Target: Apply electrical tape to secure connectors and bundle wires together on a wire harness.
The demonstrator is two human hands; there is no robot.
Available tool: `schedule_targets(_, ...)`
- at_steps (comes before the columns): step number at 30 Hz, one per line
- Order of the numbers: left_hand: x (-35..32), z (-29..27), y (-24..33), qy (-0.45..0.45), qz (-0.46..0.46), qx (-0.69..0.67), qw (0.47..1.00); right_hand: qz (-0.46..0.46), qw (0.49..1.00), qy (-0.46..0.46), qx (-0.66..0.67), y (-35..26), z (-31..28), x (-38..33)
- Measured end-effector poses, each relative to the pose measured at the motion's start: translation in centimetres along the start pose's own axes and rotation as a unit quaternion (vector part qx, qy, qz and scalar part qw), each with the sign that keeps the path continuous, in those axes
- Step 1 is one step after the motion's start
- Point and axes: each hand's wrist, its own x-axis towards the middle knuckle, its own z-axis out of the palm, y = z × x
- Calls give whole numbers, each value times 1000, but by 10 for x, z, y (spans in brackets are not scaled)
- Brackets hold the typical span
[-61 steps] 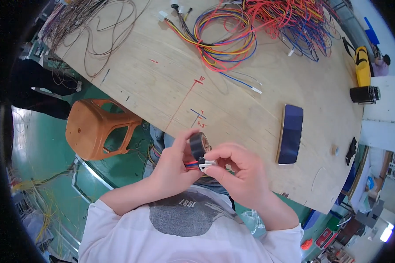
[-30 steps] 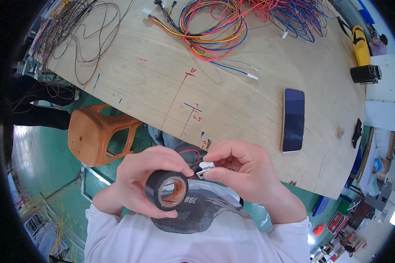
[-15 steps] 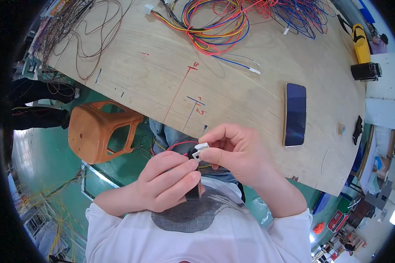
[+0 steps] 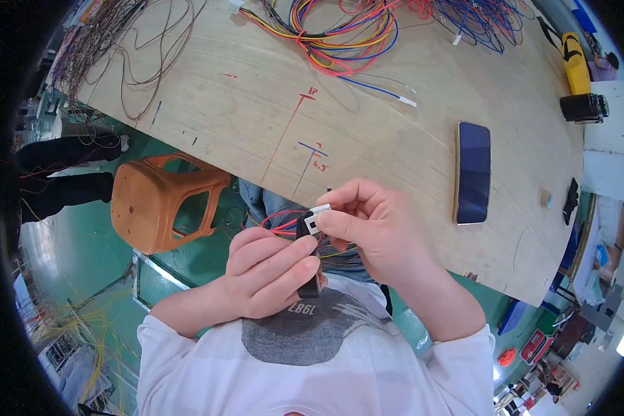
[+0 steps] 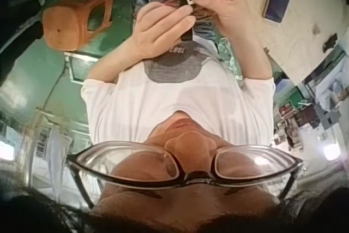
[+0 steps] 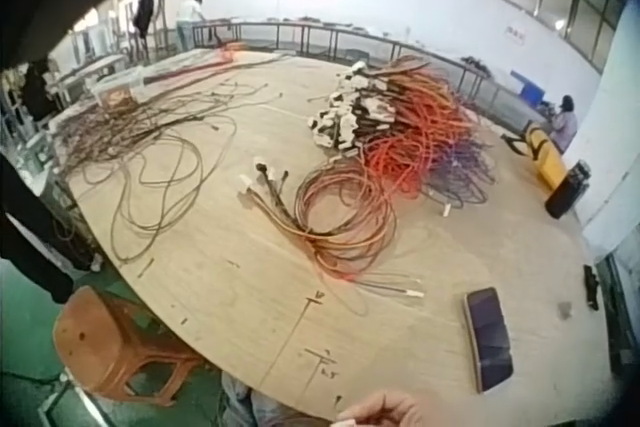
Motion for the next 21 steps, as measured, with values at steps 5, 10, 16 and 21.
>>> schedule_targets(5,4,6,7,23,-54,-10,998,-7,1000,13,4,2,5,1)
schedule_targets(10,-4,7,7,13,-35,33,999,-10,1000,13,18,4,7,-2)
schedule_targets(16,-7,4,1,3,-66,-44,997,-55,997,-9,-43,6,3,-4)
schedule_targets(21,12,-3,-3,-35,-339,-199,919,-46,996,-26,-77,1,7,-9)
